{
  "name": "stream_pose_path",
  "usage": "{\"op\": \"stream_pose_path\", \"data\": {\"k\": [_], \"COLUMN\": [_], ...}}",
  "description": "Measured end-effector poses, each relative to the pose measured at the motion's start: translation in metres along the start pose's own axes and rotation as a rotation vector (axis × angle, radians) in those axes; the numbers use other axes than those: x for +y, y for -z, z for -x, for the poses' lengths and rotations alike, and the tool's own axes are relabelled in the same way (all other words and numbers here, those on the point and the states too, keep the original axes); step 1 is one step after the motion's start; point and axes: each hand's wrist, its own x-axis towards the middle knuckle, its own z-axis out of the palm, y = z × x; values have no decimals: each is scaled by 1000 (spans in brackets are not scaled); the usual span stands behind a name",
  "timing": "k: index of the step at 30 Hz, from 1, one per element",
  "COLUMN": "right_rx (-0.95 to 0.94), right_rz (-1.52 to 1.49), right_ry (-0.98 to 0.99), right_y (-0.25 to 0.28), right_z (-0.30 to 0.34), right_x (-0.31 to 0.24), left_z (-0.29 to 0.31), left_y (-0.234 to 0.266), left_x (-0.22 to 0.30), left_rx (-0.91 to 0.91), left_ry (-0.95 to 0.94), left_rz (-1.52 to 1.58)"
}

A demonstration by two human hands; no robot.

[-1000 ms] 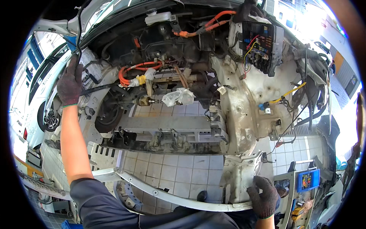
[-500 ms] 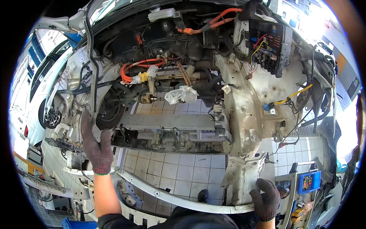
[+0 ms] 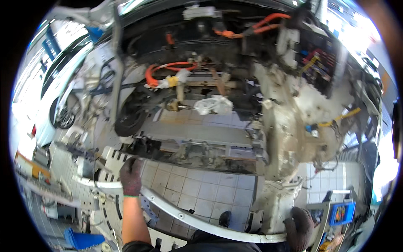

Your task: The person works on the front section of a car, using a power drill to remove bolts and detaching various components. They disconnect wiring harnesses and remove a large metal cross-member from the vehicle's frame.

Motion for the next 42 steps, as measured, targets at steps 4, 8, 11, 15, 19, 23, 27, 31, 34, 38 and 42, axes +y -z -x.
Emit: {"op": "stream_pose_path", "data": {"k": [4, 8, 11, 15, 19, 23, 27, 31, 34, 38, 42], "right_rx": [-39, -23, -22, -26, -22, -9, 12, -1, 43, 60, 48], "right_rz": [-48, -127, -67, -136, -177, -139, -55, -186, -14, -52, -31], "right_ry": [-91, -84, -47, -120, -175, -99, -34, -79, 21, -9, -16], "right_y": [-1, -5, -4, -2, -3, -3, 0, 2, 3, 4, 4], "right_z": [7, 9, 10, 10, 9, 9, 8, 4, 5, 6, 4], "right_x": [10, 19, 19, 12, 7, 9, 11, 8, 1, -5, -4], "left_z": [3, 4, 5, 5, 5, 2, 2, 2, 2, 2, 1], "left_y": [3, 2, 2, 3, 2, 0, 0, 1, 0, 0, 0], "left_x": [11, 18, 24, 29, 26, 21, 20, 21, 19, 16, 11], "left_rx": [1, 19, 18, -9, 7, -19, -19, -35, -33, -23, -24], "left_ry": [-72, -103, -84, -38, -37, -49, -76, -83, -84, -111, -112], "left_rz": [-111, -198, -213, -201, -250, -238, -240, -243, -225, -263, -239]}}
